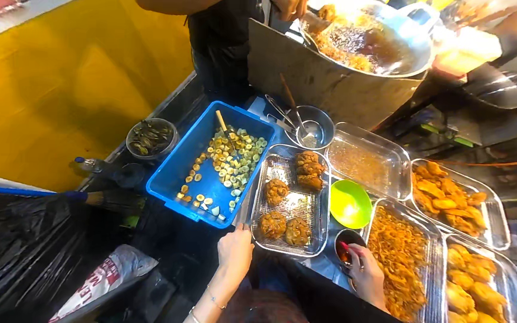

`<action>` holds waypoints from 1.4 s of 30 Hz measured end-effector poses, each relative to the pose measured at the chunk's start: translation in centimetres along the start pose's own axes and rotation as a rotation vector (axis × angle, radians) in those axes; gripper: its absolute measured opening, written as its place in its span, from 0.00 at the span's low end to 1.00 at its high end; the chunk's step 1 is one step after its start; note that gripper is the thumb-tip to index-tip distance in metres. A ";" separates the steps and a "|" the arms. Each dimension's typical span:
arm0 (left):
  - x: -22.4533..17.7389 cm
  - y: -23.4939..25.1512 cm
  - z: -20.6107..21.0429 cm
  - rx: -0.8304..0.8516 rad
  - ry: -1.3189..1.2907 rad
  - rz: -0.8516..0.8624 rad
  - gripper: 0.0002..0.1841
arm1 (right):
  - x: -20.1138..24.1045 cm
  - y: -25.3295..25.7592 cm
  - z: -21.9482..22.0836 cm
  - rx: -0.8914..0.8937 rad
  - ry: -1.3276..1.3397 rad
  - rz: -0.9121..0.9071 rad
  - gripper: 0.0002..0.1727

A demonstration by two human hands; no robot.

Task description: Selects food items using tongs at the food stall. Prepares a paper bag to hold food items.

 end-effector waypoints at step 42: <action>-2.0 4.0 -0.2 -0.128 -0.181 -0.110 0.22 | 10.6 17.0 16.1 0.208 0.455 -0.122 0.11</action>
Point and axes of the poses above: each hand's wrist, its own y-axis towards the middle knuckle, its own z-axis out of the palm, x = y × z, the point moved 5 cm from there along y, towards the middle knuckle, and after that the axes turned 4 degrees about -z, right-handed, at the moved point
